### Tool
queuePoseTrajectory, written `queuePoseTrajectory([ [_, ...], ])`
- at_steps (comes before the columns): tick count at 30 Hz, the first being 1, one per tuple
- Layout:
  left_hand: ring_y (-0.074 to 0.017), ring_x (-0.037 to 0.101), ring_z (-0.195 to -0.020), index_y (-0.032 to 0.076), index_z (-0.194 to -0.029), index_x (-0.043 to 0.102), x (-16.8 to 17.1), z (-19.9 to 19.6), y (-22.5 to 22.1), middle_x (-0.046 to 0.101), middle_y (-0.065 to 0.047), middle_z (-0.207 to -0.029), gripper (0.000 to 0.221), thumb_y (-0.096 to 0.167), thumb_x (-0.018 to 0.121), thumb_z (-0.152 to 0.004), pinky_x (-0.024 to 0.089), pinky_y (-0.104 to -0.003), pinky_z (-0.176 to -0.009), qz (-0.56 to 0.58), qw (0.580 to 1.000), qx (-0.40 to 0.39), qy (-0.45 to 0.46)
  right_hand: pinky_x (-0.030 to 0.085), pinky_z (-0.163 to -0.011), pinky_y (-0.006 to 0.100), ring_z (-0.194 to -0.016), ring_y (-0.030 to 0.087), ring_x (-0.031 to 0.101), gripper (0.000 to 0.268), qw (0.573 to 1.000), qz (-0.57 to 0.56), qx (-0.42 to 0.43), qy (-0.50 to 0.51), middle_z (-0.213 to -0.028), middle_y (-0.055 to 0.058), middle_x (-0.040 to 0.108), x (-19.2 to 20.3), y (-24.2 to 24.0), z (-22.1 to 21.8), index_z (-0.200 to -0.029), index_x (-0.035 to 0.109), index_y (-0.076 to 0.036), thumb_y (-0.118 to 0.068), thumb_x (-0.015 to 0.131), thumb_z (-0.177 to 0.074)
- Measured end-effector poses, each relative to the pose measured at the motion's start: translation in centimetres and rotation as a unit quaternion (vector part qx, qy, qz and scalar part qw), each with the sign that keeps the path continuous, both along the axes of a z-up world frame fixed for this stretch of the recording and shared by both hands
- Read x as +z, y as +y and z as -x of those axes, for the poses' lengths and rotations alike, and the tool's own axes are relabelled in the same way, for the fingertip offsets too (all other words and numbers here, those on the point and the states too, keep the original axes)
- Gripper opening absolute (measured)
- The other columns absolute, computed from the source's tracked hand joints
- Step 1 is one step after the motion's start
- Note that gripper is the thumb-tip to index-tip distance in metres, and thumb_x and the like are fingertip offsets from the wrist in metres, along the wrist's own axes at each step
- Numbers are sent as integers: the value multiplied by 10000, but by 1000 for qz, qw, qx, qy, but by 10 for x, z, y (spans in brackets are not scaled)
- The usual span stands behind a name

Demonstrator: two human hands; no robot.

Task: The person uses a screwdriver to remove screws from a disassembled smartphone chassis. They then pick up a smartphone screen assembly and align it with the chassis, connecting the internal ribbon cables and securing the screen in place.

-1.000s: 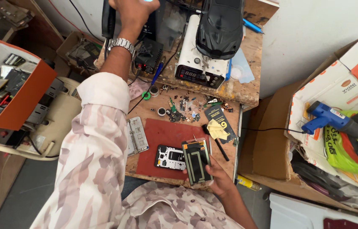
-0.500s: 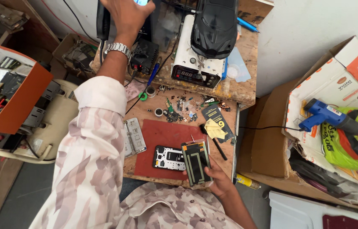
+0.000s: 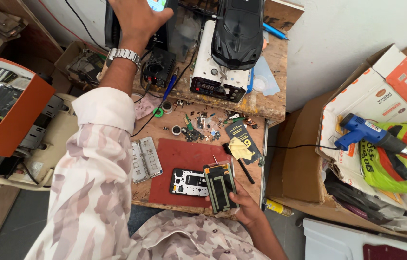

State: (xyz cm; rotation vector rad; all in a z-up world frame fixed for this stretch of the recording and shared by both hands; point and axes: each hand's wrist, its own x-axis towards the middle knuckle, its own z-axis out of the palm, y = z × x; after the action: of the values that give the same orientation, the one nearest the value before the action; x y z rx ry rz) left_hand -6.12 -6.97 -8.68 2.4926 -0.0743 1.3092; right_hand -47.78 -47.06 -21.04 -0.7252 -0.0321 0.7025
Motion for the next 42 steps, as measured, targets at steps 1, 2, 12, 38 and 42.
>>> queuePoseTrajectory([
  [1, -416, 581, -869, 24, -1005, 695, 0, 0, -1, 660, -217, -944, 633, 571, 867, -737, 373, -568, -764, -12, 1000, 7, -17, 586, -938, 571, -1183, 426, 656, 812, 1000, 1, 0, 0, -1312, 253, 602, 0, 0, 1, -1536, 291, -32, -206, 749, -888],
  [2, -411, 586, -861, 30, -1007, 697, 0, 1, -2, 661, -214, -942, 630, 563, 867, -718, 374, -564, -753, -25, 999, 14, -34, 586, -937, 567, -1181, 425, 658, 817, 1000, 2, 0, 0, -1312, 251, 603, 0, 0, 0, -1538, 290, -35, -206, 750, -885],
  [12, -389, 571, -964, 52, -1126, 668, -3, 3, -6, 625, -188, -1085, 660, 475, 888, -670, 362, -538, -716, 14, 996, -1, -89, 583, -944, 557, -1185, 437, 660, 822, 1000, 9, -6, 1, -1315, 257, 608, 0, -2, 6, -1542, 303, -31, -205, 759, -881],
  [38, -372, 536, -1017, 19, -1129, 605, -14, 4, -4, 582, -202, -1110, 675, 431, 900, -683, 350, -504, -771, 39, 997, -19, -59, 600, -926, 519, -1166, 417, 676, 859, 999, 32, -7, -9, -1288, 240, 613, 0, -4, 13, -1525, 300, -26, -240, 792, -854],
  [42, -374, 542, -987, 18, -1077, 641, -13, 8, -6, 602, -203, -1074, 628, 420, 899, -669, 349, -514, -767, 27, 996, -20, -81, 601, -950, 539, -1164, 402, 674, 855, 1000, 29, -6, -11, -1289, 225, 611, 0, -3, 13, -1515, 306, -29, -284, 790, -858],
])
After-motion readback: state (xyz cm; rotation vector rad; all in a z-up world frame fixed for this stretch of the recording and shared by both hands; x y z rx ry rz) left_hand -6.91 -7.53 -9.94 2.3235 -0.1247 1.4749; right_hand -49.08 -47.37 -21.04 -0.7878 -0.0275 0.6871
